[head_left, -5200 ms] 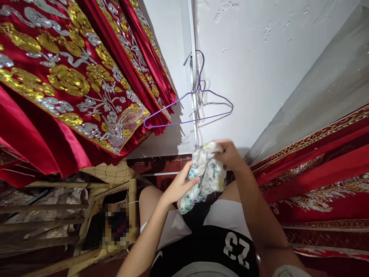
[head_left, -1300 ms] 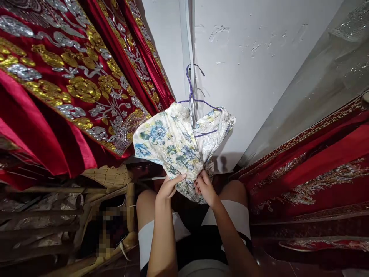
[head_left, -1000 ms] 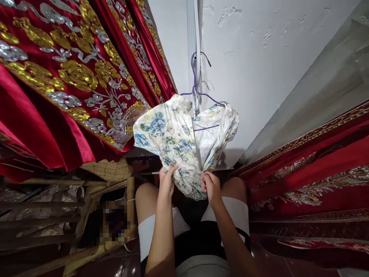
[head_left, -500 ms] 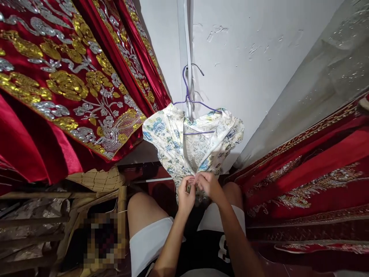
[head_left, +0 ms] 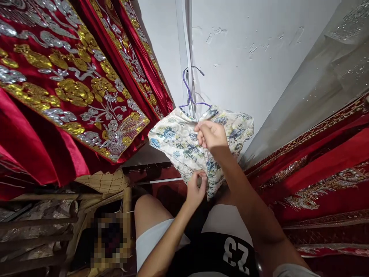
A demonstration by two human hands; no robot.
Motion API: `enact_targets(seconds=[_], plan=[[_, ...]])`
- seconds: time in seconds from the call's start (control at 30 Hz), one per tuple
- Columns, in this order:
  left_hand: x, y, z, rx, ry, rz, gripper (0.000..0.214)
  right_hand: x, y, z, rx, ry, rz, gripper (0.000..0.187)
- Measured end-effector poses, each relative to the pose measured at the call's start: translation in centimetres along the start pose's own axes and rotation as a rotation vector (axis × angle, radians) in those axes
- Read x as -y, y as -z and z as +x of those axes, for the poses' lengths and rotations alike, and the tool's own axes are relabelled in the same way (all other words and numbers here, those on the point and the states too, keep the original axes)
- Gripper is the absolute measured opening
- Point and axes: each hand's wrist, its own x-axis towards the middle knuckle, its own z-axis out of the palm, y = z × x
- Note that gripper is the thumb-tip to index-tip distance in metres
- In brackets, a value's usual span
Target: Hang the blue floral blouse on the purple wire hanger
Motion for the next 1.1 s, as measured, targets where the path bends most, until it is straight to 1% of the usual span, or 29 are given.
enact_targets(seconds=[0.03,0.1,0.13,0.17,0.2,0.27,0.3,0.37,0.47,0.53,0.6,0.67,0.77,0.8,0.83,0.9,0.97,1.03,1.1], plan=[[-1.0,1.1,1.9,-0.052,-0.045,-0.007,0.017,-0.4,0.0,-0.6,0.006,-0.002,-0.013,0.023],[-3.6,3.4,6.1,-0.202,-0.181,-0.021,0.027,-0.6,0.2,-1.2,0.01,0.007,-0.04,0.022],[-5.1,4.5,8.2,-0.238,-0.258,-0.011,0.033,-0.5,0.3,-1.3,0.013,0.022,-0.054,0.022],[-6.6,5.5,10.3,-0.244,-0.324,0.026,0.036,-0.2,0.3,-1.3,0.019,0.042,-0.068,0.023],[-8.1,6.3,12.1,-0.22,-0.383,0.094,0.035,0.0,0.3,-1.2,0.028,0.065,-0.081,0.023],[-10.4,7.4,14.8,-0.116,-0.484,0.25,0.025,0.2,0.2,-0.9,0.044,0.107,-0.093,0.024],[-11.2,7.7,15.7,-0.092,-0.514,0.309,0.021,-0.1,0.1,-0.7,0.041,0.117,-0.091,0.025],[-12.0,8.0,16.6,-0.076,-0.551,0.383,0.017,-1.2,-0.1,-0.6,-0.01,0.113,-0.08,0.029],[-12.0,7.9,16.3,-0.063,-0.575,0.451,0.015,-3.8,-0.4,-0.5,-0.113,0.073,-0.069,0.032],[-11.7,7.9,15.7,-0.075,-0.567,0.476,0.013,-5.5,-0.5,-0.6,-0.113,0.046,-0.091,0.033],[-11.6,8.4,15.4,-0.17,-0.521,0.428,0.012,-6.7,-0.5,-0.9,-0.092,0.022,-0.173,0.033],[-11.5,9.5,15.5,-0.328,-0.462,0.303,0.012,-7.6,-0.5,-1.7,-0.109,0.008,-0.297,0.034],[-11.0,12.4,16.4,-0.593,-0.4,0.051,0.01,-8.6,-0.4,-3.9,-0.122,-0.023,-0.421,0.038],[-10.6,13.6,16.7,-0.651,-0.358,-0.059,0.008,-8.8,-0.4,-4.9,-0.112,-0.039,-0.427,0.038],[-10.0,14.8,16.8,-0.677,-0.287,-0.197,0.008,-8.9,-0.4,-6.0,-0.098,-0.053,-0.413,0.038],[-8.6,16.8,16.5,-0.646,-0.074,-0.526,0.016,-9.2,-0.5,-8.2,-0.103,-0.071,-0.335,0.038],[-6.9,17.6,15.2,-0.611,0.158,-0.827,0.017,-9.4,-0.9,-10.3,-0.141,-0.095,-0.218,0.037],[-5.1,17.0,13.2,-0.654,0.302,-0.983,0.015,-9.7,-1.6,-12.0,-0.168,-0.146,-0.096,0.034],[-3.1,15.4,10.7,-0.689,0.395,-1.039,0.021,-10.1,-2.4,-13.0,-0.146,-0.21,0.009,0.03]])
